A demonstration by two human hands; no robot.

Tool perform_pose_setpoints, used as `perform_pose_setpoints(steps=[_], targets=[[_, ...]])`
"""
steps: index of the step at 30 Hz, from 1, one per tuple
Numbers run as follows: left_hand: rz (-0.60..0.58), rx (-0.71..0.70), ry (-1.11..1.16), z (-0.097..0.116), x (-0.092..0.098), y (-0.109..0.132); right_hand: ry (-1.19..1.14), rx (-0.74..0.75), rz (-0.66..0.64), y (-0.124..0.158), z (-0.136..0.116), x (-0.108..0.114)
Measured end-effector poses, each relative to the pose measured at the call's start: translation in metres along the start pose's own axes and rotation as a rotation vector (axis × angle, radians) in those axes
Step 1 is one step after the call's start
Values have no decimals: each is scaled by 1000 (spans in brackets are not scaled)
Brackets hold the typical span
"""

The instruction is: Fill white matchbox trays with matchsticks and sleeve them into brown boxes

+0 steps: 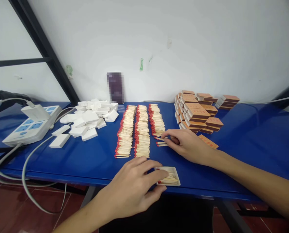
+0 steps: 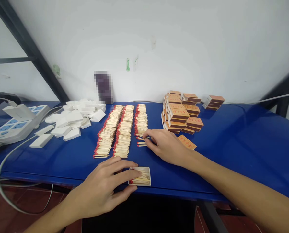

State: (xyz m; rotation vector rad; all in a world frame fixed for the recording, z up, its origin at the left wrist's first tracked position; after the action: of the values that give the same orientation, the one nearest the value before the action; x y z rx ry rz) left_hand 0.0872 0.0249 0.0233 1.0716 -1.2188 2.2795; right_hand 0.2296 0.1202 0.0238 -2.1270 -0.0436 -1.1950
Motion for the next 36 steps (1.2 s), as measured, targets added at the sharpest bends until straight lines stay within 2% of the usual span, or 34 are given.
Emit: perform_pose_setpoints(steps=[8, 20, 36], targets=[[6, -2, -3, 1, 1, 0, -2, -53, -14, -1, 3, 0], [16, -12, -6, 2, 1, 1, -7, -81, -107, 2, 4, -5], [22, -19, -9, 2, 2, -1, -17, -45, -41, 1, -2, -1]])
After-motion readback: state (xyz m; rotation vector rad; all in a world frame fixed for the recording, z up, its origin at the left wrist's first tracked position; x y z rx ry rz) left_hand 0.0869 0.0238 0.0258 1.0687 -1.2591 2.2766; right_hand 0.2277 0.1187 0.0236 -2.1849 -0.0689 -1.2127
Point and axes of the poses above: each hand's wrist, its own y-axis away from the middle knuckle, its own x-axis out of the back of the hand, z = x × y, the point moved 8 cm from there along -y, towards the middle knuckle, and after that the axes turned 15 degrees about z, right-handed, at the moved point
